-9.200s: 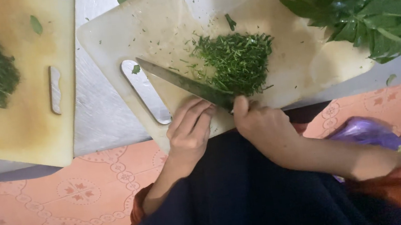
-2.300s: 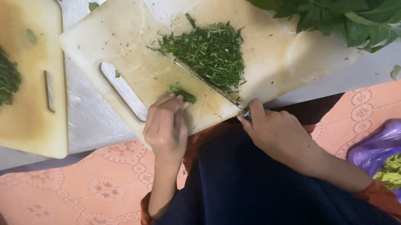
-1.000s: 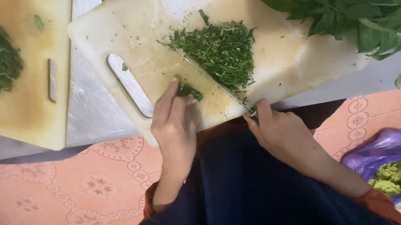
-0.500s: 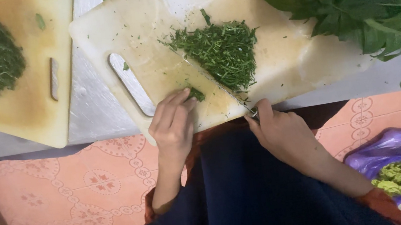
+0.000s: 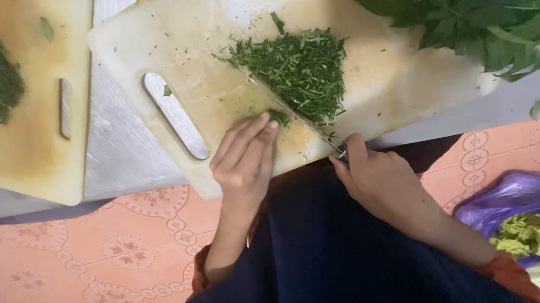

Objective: Chopping green leafy vegetables on a cutting board using a chef's knife.

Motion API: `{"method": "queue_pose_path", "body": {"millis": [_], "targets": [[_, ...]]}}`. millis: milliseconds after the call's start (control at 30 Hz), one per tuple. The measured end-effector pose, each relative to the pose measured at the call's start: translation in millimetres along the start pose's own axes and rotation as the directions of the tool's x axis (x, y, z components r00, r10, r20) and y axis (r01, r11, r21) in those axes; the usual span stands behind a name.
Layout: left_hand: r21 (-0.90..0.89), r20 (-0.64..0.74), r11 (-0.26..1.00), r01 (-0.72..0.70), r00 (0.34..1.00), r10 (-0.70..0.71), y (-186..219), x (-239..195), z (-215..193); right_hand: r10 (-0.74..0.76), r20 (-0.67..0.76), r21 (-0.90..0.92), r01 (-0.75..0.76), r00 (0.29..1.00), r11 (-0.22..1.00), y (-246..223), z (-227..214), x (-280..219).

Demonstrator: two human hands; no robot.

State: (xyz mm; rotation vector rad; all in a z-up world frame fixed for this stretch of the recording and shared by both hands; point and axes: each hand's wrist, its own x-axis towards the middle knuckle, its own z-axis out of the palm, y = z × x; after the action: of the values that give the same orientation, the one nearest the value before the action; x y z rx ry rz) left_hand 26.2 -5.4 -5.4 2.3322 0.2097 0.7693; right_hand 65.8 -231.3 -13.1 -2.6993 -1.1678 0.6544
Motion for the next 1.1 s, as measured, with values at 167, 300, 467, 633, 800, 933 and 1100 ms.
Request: {"method": "queue_pose_path", "body": {"millis": [167,300,467,633,800,933,1100], "targets": [[0.079,-0.029,0.995,-0.055,0.998,0.058,2,-3,3,-0.003,-0.027,-0.009,0.003,1.0,1.0,-7,-19,4],[0.127,-0.021,0.989,-0.082,0.996,0.085,6,1,1,-0.022,-0.079,-0.114,0.012,0.997,0.993,-10,-22,6],[0.138,-0.036,0.984,-0.109,0.993,0.115,0,-2,4,-0.018,-0.071,-0.175,0.005,0.997,0.984,-14,-35,2],[0.195,-0.008,0.96,-0.201,0.978,0.206,-7,-3,2,-0.075,-0.074,-0.274,0.052,0.994,0.96,-18,-40,2],[0.047,0.264,0.966,-0.253,0.936,0.232,-7,1,-20,-0.099,0.014,-0.384,0.096,0.995,0.918,-15,-36,-3],[0.042,0.275,0.973,-0.227,0.939,0.207,-10,-4,-24,-0.11,-0.012,-0.484,0.09,0.994,0.871,-22,-47,-8],[-0.024,0.287,0.988,-0.153,0.946,0.154,-11,-6,-23,-0.057,0.034,-0.443,0.066,0.998,0.894,-23,-43,-7]]}}
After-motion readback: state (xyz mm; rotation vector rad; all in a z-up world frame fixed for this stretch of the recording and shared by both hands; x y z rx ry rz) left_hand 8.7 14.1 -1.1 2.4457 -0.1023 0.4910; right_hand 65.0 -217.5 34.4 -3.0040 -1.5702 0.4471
